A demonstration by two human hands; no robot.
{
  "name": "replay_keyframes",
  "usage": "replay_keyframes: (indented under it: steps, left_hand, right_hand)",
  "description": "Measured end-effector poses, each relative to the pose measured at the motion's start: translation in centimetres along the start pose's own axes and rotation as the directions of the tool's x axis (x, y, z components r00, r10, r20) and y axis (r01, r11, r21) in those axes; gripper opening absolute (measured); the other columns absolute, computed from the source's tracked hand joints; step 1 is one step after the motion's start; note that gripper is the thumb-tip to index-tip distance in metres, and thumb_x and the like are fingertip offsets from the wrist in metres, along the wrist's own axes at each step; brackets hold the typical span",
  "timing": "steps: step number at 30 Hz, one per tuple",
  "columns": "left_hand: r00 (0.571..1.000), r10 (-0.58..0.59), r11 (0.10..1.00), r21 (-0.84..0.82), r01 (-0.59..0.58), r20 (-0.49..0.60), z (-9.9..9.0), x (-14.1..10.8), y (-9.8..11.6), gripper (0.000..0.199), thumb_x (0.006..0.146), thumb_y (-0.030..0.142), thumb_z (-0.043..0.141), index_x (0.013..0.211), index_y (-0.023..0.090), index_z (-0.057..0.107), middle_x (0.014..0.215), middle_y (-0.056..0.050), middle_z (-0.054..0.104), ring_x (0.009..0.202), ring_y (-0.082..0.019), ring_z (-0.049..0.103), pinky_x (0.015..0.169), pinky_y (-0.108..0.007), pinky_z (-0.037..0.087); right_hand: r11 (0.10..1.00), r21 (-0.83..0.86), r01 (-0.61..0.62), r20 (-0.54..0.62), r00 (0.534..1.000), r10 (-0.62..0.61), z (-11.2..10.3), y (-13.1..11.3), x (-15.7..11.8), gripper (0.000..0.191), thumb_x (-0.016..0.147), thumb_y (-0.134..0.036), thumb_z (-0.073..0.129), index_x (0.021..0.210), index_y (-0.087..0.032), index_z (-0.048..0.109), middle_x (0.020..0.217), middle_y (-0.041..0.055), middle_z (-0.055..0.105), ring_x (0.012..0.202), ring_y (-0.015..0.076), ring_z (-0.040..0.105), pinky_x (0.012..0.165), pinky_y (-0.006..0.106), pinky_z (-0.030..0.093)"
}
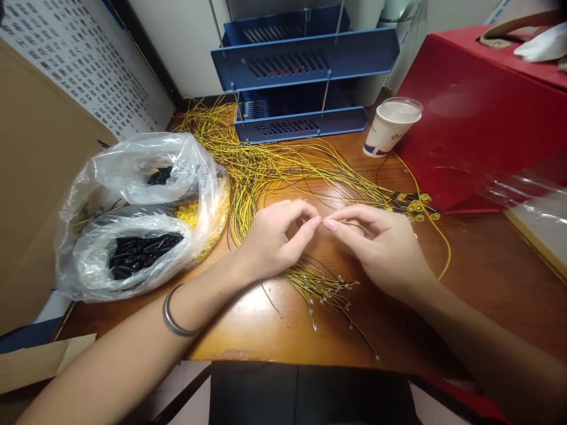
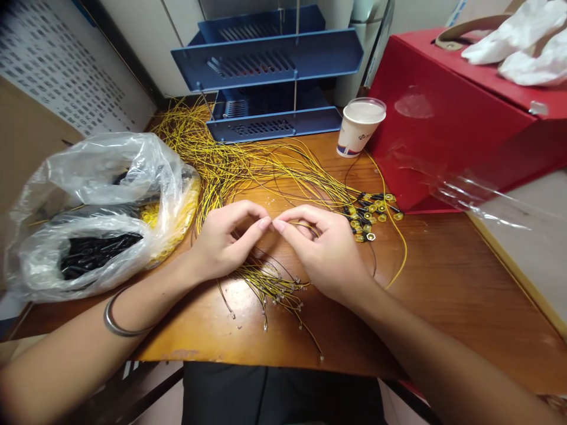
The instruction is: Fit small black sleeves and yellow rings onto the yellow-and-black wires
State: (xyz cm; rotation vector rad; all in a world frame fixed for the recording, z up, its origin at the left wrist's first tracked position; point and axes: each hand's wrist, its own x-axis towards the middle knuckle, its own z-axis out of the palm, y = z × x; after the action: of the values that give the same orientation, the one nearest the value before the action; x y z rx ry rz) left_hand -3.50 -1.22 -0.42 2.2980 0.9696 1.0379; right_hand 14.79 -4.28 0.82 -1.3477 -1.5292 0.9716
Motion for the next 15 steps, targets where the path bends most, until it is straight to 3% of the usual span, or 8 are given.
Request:
replay_keyframes:
  steps: [7, 15]
  left_hand:
    - [0.999, -0.033, 0.999, -0.015, 0.034, 0.011, -0.02, 0.00, 0.07, 0.013, 0.094, 0.024, 0.054, 0.087, 0.015, 0.062, 0.080, -0.003, 0.068, 0.073, -0.013, 0.062, 0.070, -0.025, 0.047]
    - [0.998, -0.047, 0.999, -0.026, 0.048, 0.036, -0.01, 0.04, 0.00, 0.015, 0.094, 0.025, 0.054, 0.086, 0.016, 0.061, 0.081, -0.003, 0.069, 0.077, -0.015, 0.063, 0.070, -0.025, 0.048]
  right_hand:
    - [1.000, -0.004, 0.030, -0.006, 1.000, -0.030, -0.19, -0.53, -0.10, 0.011, 0.082, -0.027, 0.069, 0.079, -0.018, 0.072, 0.057, -0.0010, 0.053, 0.053, 0.0107, 0.042, 0.049, 0.026, 0.034]
    - [0.996, 0.039, -0.084, 0.046, 0.996, 0.082, -0.02, -0.17, -0.02, 0.019, 0.086, -0.033, 0.067, 0.087, -0.015, 0.069, 0.051, -0.0038, 0.049, 0.040, 0.0076, 0.038, 0.039, 0.024, 0.027]
